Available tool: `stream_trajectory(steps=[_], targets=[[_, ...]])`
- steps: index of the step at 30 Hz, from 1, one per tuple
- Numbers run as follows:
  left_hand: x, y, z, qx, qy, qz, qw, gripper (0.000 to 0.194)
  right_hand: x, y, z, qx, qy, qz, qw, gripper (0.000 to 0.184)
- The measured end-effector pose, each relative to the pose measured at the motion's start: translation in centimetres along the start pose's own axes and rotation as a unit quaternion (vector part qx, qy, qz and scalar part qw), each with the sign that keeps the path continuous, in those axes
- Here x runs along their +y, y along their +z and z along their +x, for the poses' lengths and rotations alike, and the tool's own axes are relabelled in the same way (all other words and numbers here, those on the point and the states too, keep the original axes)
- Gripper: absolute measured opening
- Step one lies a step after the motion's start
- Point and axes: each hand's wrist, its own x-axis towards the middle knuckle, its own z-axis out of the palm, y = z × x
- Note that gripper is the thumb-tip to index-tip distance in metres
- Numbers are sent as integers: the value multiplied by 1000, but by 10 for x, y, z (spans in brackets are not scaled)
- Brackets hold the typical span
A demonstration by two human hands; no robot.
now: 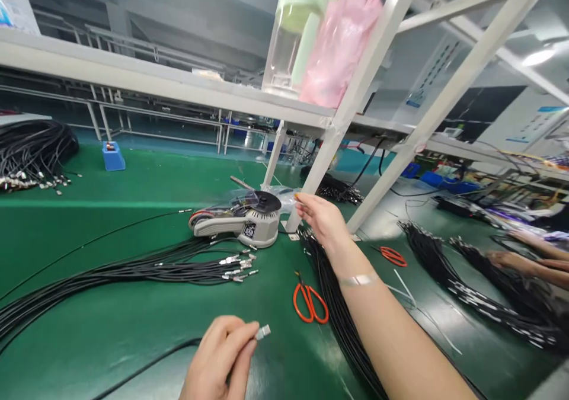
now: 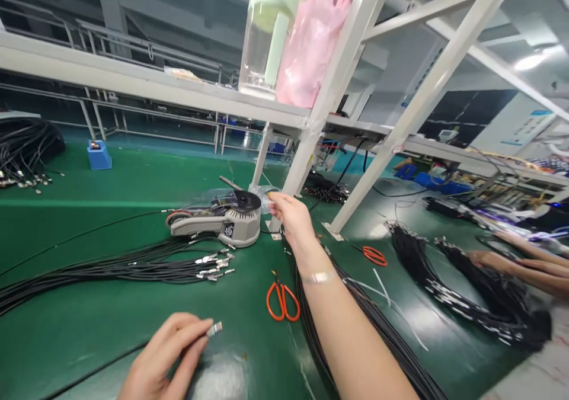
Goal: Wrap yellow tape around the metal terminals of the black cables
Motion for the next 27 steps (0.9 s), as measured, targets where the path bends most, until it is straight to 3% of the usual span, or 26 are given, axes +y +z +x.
stream_trajectory(steps=[2,3,5,7,9,14,27], targets=[[5,-7,2,-28,-15,-11,999,28,25,-18,-73,-21,-6,53,998,22],[7,-8,2,-33,-32,-15,999,28,41,-24,-112,-46,-6,131,990,24],[14,-7,2,-29,-75,-25,996,25,75,-27,-184,-60,43,229,971,27],[21,-2,-1,-23,-111,-46,993,21,105,-17,-236,-63,69,276,957,30],[27,1,-4,-20,-136,-66,988,16,128,2,-265,-39,49,312,948,36],[35,2,-9,-19,-148,-65,987,10,143,37,-276,-21,-7,360,933,43],[32,-5,-12,-7,-20,-42,999,23,135,51,-282,-27,-20,363,931,60]])
